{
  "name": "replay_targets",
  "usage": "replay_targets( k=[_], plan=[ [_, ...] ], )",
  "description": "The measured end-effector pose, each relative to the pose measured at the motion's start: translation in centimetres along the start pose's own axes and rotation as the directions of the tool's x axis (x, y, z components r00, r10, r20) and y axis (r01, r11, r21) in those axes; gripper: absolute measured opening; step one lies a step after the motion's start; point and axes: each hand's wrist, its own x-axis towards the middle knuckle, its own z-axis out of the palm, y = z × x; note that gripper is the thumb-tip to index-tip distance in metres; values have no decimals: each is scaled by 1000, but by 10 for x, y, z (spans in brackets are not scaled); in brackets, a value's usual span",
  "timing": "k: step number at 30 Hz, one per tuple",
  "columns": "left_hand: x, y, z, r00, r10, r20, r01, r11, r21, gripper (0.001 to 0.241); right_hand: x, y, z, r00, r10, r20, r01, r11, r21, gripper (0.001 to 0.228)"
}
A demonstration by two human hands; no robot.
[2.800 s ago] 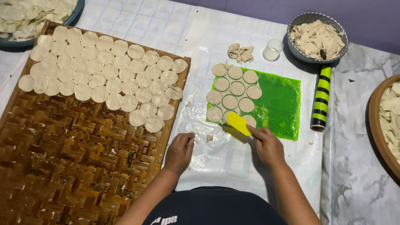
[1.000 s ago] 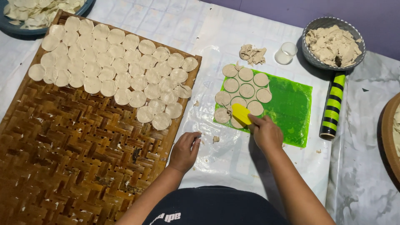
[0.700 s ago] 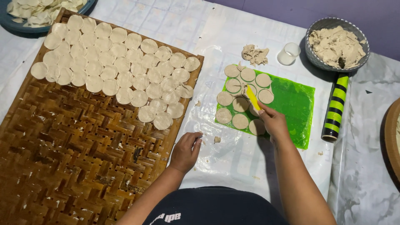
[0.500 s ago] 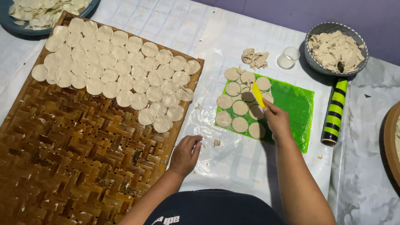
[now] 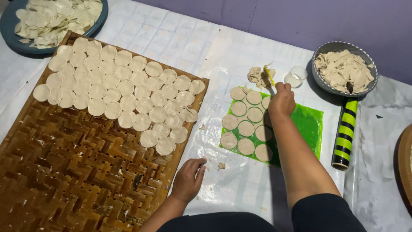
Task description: Cutting circular discs from rolled-out dough and arranging them on a tray.
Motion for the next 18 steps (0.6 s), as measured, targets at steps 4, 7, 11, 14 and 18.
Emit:
replay_targets(
  k=[4,7,11,14,18],
  plan=[
    [3,4,-1,998,-62,29,62,998,21,23,2,-1,25,989,-131,66,139,981,-132,24],
    [4,5,-2,994,-96,51,96,995,17,23,-6,2,27,979,-149,139,178,959,-221,23],
    [4,7,-2,995,-90,53,89,996,7,23,-14,4,-5,976,-64,210,107,974,-201,22],
    [5,7,-2,994,-93,59,93,996,12,23,-4,2,-34,966,49,255,-18,992,-122,24],
    [4,9,-2,995,-83,52,82,996,18,23,27,18,-24,892,214,398,-320,921,223,32]
  ],
)
